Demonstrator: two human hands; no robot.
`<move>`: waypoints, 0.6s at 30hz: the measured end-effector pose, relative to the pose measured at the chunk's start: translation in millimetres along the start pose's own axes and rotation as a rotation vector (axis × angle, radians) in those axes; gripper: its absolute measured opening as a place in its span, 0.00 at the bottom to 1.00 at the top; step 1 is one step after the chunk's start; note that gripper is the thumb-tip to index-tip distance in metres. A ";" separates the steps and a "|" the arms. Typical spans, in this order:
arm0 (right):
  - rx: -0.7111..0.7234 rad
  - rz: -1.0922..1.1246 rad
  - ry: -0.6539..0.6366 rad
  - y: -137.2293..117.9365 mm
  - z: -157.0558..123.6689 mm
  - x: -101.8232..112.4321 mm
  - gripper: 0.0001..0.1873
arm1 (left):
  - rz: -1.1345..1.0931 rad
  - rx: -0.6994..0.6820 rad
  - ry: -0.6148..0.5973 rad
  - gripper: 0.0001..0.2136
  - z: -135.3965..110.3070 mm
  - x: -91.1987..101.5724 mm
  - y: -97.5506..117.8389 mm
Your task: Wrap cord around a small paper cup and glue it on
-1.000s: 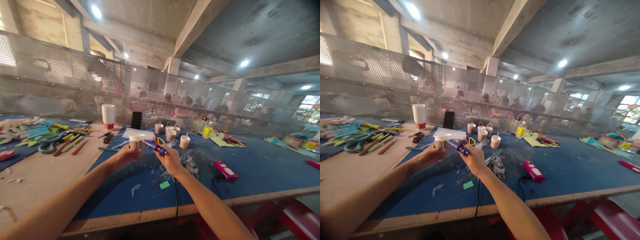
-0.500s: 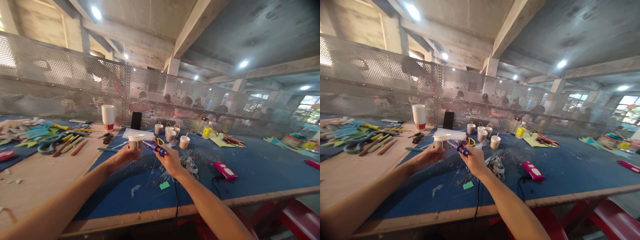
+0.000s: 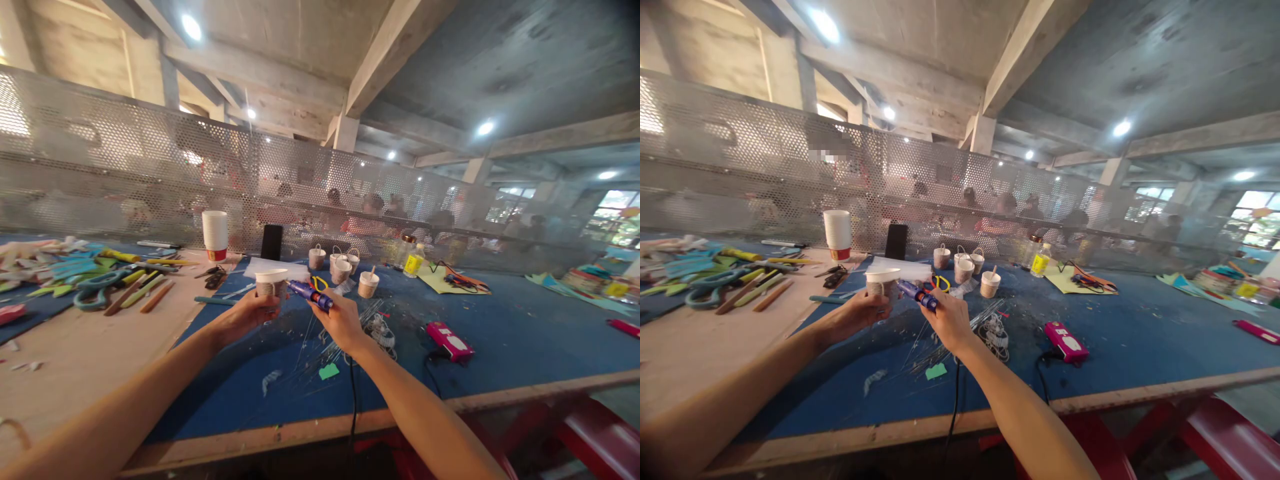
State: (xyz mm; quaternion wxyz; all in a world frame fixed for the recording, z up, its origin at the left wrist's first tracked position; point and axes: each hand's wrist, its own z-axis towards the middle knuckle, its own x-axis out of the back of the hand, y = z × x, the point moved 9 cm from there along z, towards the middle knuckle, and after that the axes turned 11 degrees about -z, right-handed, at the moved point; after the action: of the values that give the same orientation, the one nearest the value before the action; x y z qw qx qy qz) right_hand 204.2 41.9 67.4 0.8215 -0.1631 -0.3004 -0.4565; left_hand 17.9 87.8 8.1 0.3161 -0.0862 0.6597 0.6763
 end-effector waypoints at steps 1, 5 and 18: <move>-0.002 0.000 0.000 0.2 0.1 -0.2 0.10 | 0.001 -0.002 -0.001 0.17 0.4 0.4 -0.1; -0.002 0.006 -0.003 -0.4 0.3 0.0 0.09 | 0.004 0.002 0.010 0.16 1.5 2.2 -1.1; 0.045 0.017 -0.016 -7.2 -1.5 -1.5 0.08 | 0.061 0.005 -0.041 0.13 1.8 -0.9 -5.3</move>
State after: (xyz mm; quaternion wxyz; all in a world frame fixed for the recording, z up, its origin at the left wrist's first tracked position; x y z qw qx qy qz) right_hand 198.0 38.3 65.3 0.8263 -0.1507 -0.3160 -0.4412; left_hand 22.0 88.8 4.4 0.3090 -0.0513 0.6570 0.6858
